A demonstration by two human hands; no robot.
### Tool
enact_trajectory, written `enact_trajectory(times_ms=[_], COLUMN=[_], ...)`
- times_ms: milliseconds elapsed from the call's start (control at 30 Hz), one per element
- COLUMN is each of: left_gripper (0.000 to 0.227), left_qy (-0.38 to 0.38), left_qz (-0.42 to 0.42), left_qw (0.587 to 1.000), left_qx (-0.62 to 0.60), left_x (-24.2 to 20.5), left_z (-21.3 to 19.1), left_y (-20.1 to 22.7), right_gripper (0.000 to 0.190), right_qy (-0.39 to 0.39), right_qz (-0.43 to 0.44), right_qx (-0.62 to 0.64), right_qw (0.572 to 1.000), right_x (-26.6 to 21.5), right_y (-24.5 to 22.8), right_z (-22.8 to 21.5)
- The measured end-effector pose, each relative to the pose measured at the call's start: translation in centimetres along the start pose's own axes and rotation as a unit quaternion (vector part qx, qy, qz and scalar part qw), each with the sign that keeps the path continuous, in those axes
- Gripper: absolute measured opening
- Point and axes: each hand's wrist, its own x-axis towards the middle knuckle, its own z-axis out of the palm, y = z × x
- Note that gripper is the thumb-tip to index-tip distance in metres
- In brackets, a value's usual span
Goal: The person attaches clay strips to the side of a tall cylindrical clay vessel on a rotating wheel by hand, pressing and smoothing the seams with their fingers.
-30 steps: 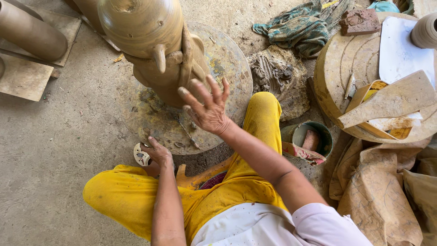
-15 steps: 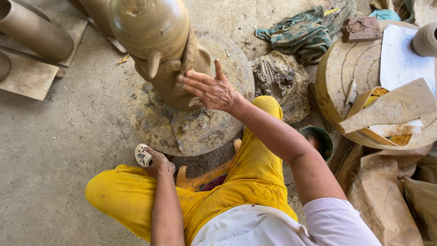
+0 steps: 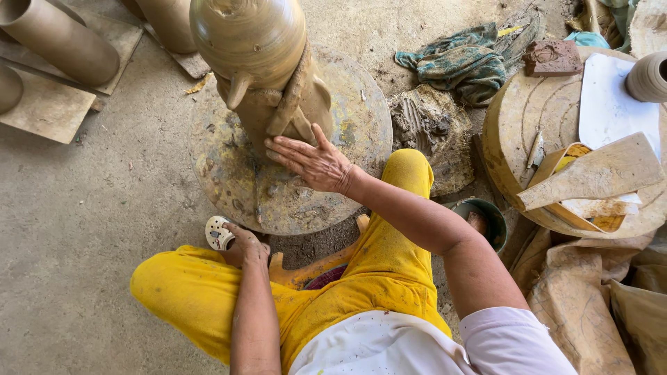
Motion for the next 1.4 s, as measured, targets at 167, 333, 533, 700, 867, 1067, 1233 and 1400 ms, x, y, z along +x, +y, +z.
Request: enact_trajectory(times_ms=[167,333,533,700,867,1067,1233,1400], left_gripper=[0.096,0.096,0.101,0.104,0.094,0.078,0.076,0.076], left_qy=[-0.132,0.143,0.111,0.086,0.170,0.035,0.011,0.061], left_qz=[0.059,0.021,0.201,0.256,0.219,0.329,0.280,0.193], left_qw=[0.989,0.986,0.955,0.937,0.896,0.916,0.935,0.966], left_qx=[-0.046,0.079,0.189,0.221,0.346,0.225,0.217,0.162], left_x=[-2.8,-2.8,-1.0,-1.6,-3.1,-3.5,-2.6,-2.0], left_z=[1.1,0.7,0.7,0.0,1.3,1.5,1.3,1.8], left_y=[0.1,-0.7,-6.6,-5.2,-3.3,-1.2,0.3,0.2], right_gripper=[0.040,0.024,0.010,0.021,0.042,0.032,0.025,0.021], right_qy=[-0.062,0.374,0.029,-0.313,-0.262,-0.305,-0.313,-0.231], right_qz=[0.017,0.313,0.616,0.639,0.664,0.699,0.716,0.720], right_qx=[0.085,0.088,0.052,0.176,0.194,0.200,0.190,0.139], right_qw=[0.994,0.869,0.785,0.680,0.673,0.615,0.595,0.640], right_x=[-2.0,-13.4,-34.0,-43.4,-44.0,-42.2,-43.0,-41.9], right_y=[-2.1,-0.6,0.0,-2.9,-1.6,0.7,1.4,2.4], right_z=[-1.9,-4.5,-0.8,6.9,11.2,11.7,11.5,9.4])
